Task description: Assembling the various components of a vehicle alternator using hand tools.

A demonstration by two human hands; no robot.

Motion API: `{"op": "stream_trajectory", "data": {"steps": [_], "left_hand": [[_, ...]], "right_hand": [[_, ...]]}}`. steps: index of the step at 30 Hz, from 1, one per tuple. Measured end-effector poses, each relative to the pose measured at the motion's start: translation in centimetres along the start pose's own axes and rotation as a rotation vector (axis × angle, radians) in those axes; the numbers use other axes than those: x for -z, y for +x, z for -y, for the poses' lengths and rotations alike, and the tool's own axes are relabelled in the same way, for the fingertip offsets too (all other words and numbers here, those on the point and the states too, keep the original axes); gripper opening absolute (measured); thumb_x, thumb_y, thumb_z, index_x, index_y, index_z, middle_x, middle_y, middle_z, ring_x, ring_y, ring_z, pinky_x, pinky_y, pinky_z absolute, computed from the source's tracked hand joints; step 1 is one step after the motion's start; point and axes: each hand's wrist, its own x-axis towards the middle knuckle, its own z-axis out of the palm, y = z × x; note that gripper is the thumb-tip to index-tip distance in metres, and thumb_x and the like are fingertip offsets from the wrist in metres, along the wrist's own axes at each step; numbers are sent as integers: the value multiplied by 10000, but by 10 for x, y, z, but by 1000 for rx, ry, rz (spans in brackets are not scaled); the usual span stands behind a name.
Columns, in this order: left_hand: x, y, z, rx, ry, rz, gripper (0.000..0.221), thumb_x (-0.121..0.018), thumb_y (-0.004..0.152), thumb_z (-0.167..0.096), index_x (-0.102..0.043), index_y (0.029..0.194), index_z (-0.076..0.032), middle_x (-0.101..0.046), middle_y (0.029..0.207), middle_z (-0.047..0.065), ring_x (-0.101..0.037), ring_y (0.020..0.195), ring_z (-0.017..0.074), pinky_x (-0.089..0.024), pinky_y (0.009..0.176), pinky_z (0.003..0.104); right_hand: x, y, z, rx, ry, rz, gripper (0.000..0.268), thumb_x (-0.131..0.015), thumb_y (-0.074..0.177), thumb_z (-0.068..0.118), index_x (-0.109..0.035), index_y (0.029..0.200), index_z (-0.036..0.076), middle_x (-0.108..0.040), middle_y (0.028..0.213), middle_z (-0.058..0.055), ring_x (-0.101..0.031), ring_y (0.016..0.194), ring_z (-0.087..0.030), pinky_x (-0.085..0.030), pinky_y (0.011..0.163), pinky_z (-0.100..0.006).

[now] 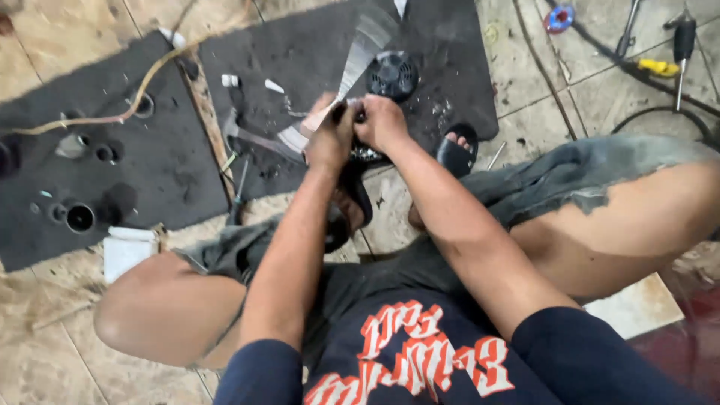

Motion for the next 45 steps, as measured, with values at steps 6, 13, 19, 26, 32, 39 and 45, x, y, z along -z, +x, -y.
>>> {"op": "stream_trajectory", "data": {"steps": [6,13,19,26,32,39,45], "left_hand": [[-6,8,17,-93,62,-74,288,-745,931,-368,-592,1048,-153,-615,943,88,-655,961,349,-542,856,481],[7,2,4,270,-343,103,369,-786,859,-205,-646,1198,-249,-765,1140,34,-672,1198,320,-524,980,482],[6,-1,-9,366,-130,1,178,-760,885,-484,-731,1014,-365,-786,969,-41,-724,1063,237,-607,894,420],[7,2,4,283,-372,-301,157,-821,878,-241,-767,943,-108,-774,816,136,-763,814,240,-615,686,361],[32,48,63,364,-431,-510,65,-701,905,-76,-746,950,-66,-761,828,29,-678,685,107,-575,603,253],[90,60,165,607,331,-343,169,-722,928,-295,-727,958,-129,-751,883,130,-763,955,303,-602,840,457],[86,45,278,1110,382,-131,385,-623,968,-384,-742,1120,-50,-759,1112,143,-719,1129,321,-587,929,447]], "right_hand": [[8,0,-1,136,82,-38,266,-800,744,382,-722,865,159,-713,875,-104,-691,972,-363,-586,807,-497],[5,3,-10,141,52,22,250,-778,772,383,-757,984,253,-711,917,-27,-700,1005,-283,-579,853,-433],[-3,5,-21,171,58,-6,150,-757,815,348,-741,950,285,-692,876,-5,-705,982,-257,-584,855,-399],[8,0,-7,150,131,-40,191,-840,739,331,-764,909,287,-708,846,-22,-713,964,-295,-582,862,-434],[26,-6,7,161,287,-63,186,-762,839,215,-789,993,115,-734,937,-70,-683,827,-260,-544,777,-378],[29,31,-18,-386,1339,-342,116,-607,900,226,-619,847,124,-446,601,-26,-482,439,-122,-337,394,-231],[32,41,-84,-776,1368,-253,159,-632,795,252,-621,713,116,-581,577,-95,-585,476,-214,-476,424,-306]]}}
